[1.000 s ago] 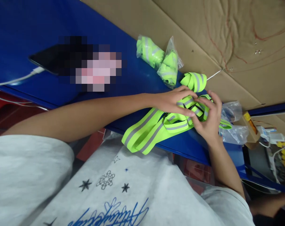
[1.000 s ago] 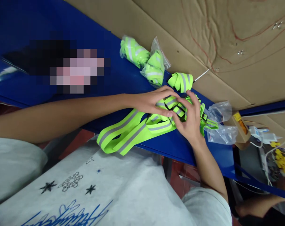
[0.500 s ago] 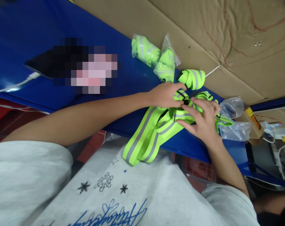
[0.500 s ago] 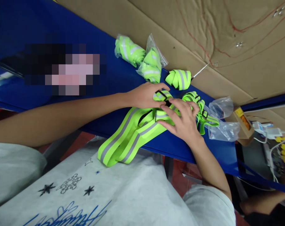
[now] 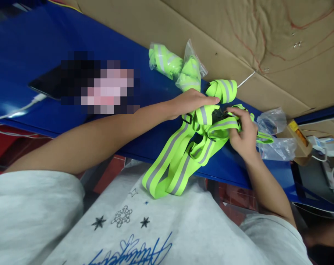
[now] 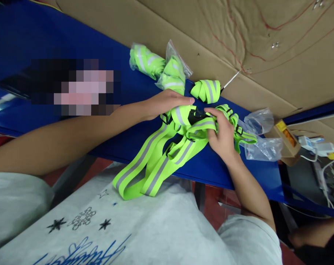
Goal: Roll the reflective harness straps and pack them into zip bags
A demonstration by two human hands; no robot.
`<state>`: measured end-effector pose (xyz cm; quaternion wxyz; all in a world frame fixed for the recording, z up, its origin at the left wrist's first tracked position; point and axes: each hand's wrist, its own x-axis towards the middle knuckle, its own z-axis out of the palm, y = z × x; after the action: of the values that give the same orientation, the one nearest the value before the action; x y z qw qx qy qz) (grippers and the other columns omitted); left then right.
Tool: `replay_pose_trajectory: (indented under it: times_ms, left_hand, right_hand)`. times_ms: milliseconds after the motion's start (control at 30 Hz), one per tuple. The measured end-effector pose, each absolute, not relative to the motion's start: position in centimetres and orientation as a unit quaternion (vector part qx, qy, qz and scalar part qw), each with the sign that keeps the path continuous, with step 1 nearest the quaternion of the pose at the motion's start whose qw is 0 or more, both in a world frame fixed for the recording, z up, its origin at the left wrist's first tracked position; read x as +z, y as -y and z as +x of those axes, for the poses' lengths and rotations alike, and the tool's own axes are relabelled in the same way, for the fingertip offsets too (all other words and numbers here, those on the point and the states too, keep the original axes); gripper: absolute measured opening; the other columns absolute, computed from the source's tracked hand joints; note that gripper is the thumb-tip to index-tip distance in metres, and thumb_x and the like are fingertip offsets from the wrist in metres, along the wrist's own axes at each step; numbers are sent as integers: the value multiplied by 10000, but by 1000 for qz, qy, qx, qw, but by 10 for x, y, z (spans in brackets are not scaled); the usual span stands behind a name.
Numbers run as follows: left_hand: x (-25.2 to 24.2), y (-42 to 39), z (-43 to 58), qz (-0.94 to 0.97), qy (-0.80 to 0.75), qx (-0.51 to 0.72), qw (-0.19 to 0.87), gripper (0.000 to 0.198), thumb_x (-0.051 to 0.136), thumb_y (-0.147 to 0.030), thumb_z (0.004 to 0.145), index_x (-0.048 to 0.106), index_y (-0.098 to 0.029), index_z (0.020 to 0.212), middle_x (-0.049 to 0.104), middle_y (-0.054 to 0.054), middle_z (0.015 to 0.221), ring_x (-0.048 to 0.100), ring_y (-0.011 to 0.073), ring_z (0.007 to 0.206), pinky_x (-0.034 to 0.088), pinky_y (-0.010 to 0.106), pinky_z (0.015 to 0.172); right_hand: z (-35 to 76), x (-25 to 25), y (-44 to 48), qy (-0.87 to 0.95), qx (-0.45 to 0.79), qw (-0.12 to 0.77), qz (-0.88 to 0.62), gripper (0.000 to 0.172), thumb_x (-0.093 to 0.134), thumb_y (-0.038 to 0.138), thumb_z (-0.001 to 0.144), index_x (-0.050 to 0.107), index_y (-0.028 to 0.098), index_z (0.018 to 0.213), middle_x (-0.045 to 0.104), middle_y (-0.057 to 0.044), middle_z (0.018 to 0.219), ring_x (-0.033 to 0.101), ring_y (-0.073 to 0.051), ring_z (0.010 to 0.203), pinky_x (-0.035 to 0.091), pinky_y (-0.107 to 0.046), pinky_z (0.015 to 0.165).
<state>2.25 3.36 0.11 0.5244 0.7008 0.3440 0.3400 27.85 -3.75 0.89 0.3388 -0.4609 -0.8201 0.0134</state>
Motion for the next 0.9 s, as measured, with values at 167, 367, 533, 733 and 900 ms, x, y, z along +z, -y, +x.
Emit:
replay_pose_trajectory:
  times_ms: [167,367,533,733,900]
  left_hand:
    - [-2,-29,23,772,-358,416,321,336,660,-401,953,666,-220,1236,710,106,1203,661,273,1133,514,427,972]
    - [-5,-13,21,907,-203,362,68,419,600,-202,917,658,-225,1331,584,152,1536,513,372,1464,356,556,1177]
    - [-9,-12,24,901,-248,349,71,348,654,-367,977,677,-226,1294,603,163,1519,524,361,1435,349,519,1144]
    - [11,-21,18,788,-378,433,222,393,452,-494,1098,651,-222,897,682,31,840,652,212,839,439,366,860]
    - [14,-49,11,675,-402,558,267,235,598,-385,1043,648,-206,899,715,10,907,662,165,887,488,284,837]
  right_hand:
    - [278,-5,23,656,239,465,-544,268,720,478,932,758,258,1080,696,-6,927,625,-156,743,525,-293,658]
    - [271,-6,23,580,296,541,-533,241,744,336,803,771,253,1028,666,6,954,571,-140,770,462,-261,646]
    - [271,-4,25,615,289,514,-523,262,675,464,917,766,258,1051,690,-11,991,634,-175,822,546,-304,694]
    - [298,-11,-2,578,233,609,-491,502,856,471,767,678,270,1191,719,-48,1268,715,-217,1063,608,-403,941]
    - [319,18,3,702,235,464,-487,618,933,492,747,686,298,1279,720,-55,1296,703,-277,1192,597,-496,1068]
